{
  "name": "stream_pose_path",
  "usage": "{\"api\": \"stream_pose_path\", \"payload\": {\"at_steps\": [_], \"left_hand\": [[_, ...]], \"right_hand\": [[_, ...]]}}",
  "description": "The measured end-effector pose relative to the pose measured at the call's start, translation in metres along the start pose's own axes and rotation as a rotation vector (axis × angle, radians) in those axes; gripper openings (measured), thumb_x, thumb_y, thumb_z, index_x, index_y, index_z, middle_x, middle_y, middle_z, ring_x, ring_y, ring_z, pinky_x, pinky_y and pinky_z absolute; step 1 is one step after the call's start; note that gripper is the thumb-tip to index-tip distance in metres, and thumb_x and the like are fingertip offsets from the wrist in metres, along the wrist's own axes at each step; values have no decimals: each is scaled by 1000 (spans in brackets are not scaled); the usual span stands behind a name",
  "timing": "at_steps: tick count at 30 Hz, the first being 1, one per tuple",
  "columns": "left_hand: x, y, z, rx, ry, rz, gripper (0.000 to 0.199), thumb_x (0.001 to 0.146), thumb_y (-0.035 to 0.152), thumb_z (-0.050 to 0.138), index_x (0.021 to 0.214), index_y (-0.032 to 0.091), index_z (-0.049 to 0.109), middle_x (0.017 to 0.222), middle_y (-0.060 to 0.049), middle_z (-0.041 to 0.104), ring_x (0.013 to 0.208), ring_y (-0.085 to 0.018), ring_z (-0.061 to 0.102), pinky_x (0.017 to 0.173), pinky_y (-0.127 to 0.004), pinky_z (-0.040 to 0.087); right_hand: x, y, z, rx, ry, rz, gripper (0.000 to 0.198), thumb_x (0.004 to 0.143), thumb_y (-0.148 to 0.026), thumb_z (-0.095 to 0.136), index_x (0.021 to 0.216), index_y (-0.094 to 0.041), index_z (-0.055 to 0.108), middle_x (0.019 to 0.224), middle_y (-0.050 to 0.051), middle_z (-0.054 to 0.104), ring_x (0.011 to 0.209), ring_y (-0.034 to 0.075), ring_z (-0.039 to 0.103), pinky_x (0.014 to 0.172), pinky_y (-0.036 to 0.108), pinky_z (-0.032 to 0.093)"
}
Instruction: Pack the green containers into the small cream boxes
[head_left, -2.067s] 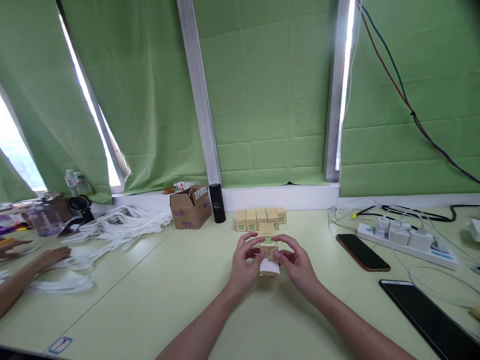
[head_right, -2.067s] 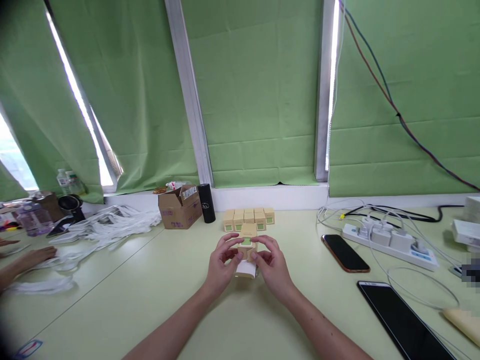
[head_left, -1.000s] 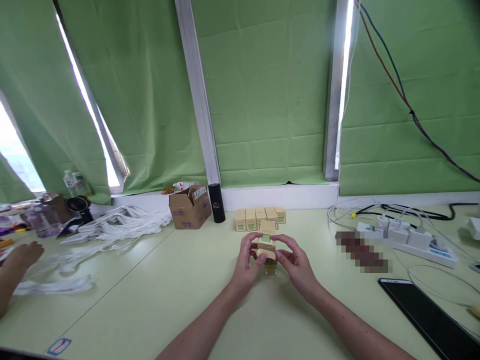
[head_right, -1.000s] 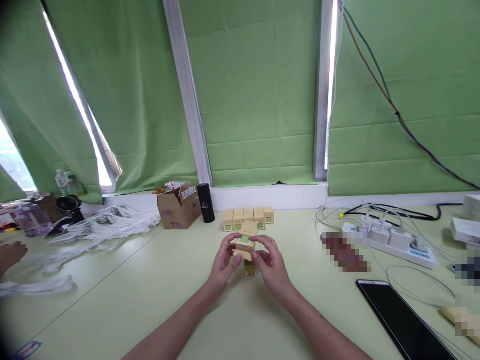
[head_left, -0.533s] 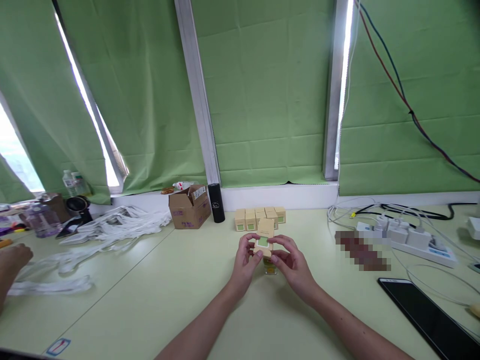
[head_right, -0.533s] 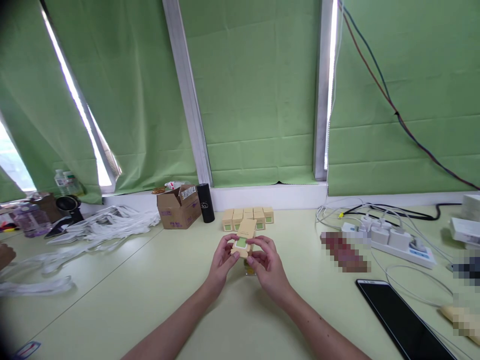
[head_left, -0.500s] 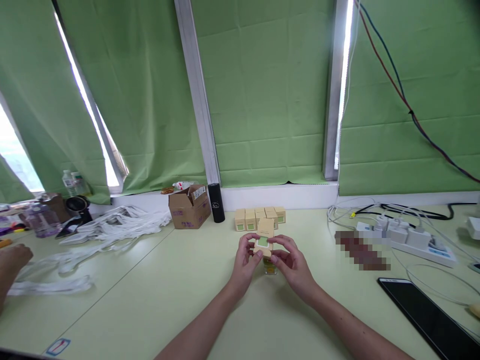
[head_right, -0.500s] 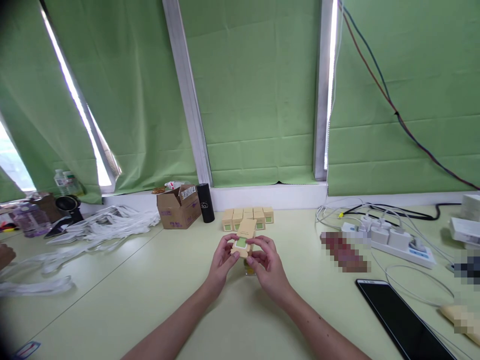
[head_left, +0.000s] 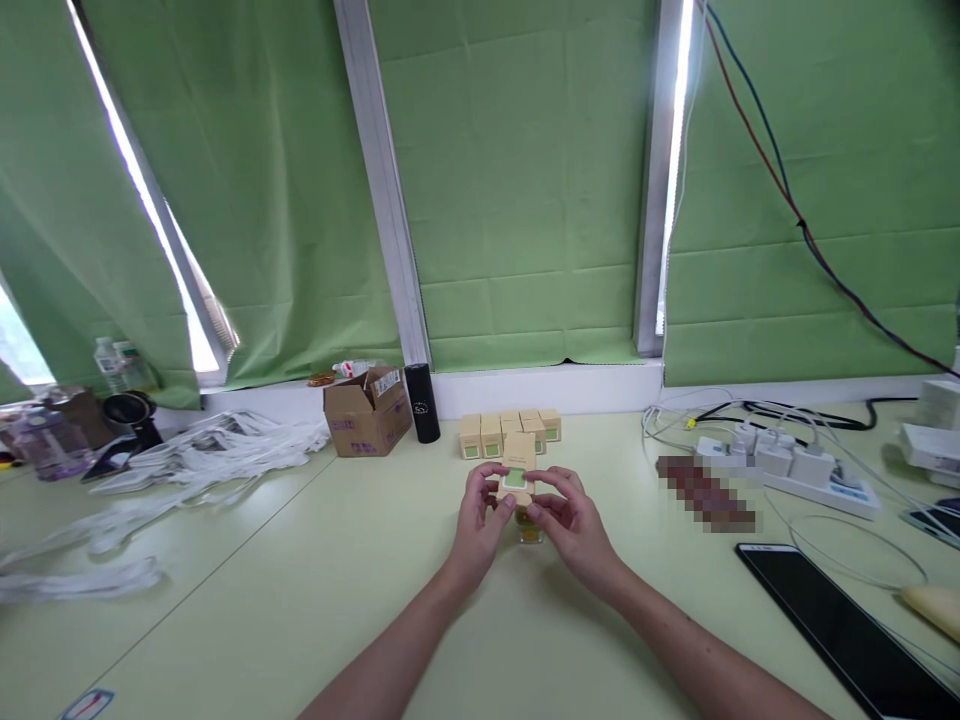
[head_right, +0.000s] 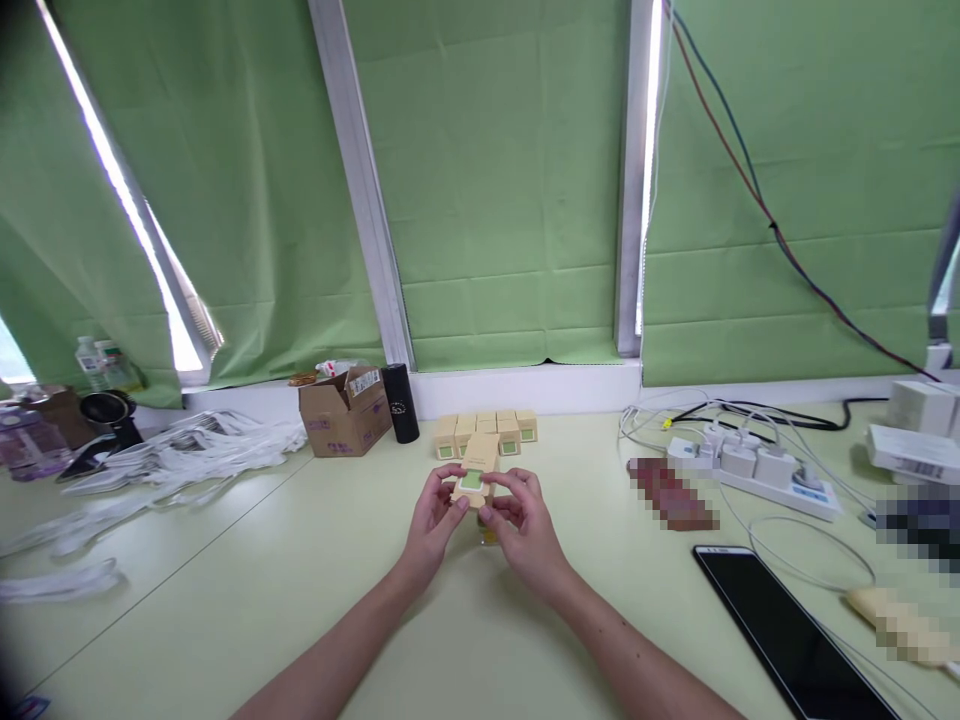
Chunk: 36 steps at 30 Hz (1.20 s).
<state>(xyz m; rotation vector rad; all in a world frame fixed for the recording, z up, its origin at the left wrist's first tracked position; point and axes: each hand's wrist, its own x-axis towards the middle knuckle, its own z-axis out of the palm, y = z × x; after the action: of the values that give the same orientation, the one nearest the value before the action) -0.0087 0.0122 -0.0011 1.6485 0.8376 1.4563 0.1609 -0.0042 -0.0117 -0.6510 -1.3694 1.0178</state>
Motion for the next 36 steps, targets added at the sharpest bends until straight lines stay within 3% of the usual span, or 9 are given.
{"api": "stream_pose_path", "payload": {"at_steps": [11,22,36], "left_hand": [[-1,4,4,6,19,-2,38,89,52,68,112,25,54,107,-5,61,92,-20,57,81,-32,46],[-2,-1,-3,8,-61,70,46,89,53,68,122,25,52,115,-8,60,101,-23,58,84,-34,45],[-1,-7,0,178,68,160,28,92,48,67,106,25,61,125,-9,52,101,-22,57,80,-33,46]], "right_hand": [[0,-1,1,-40,-12,0,38,90,-54,68,119,-30,69,124,4,41,90,15,70,88,34,59],[-1,2,-1,-13,-9,-11,37,89,-50,71,122,-33,68,125,5,43,93,18,70,85,36,62],[1,2,0,-59,42,-6,36,89,-55,67,114,-29,71,120,5,47,83,17,70,81,37,63]]}}
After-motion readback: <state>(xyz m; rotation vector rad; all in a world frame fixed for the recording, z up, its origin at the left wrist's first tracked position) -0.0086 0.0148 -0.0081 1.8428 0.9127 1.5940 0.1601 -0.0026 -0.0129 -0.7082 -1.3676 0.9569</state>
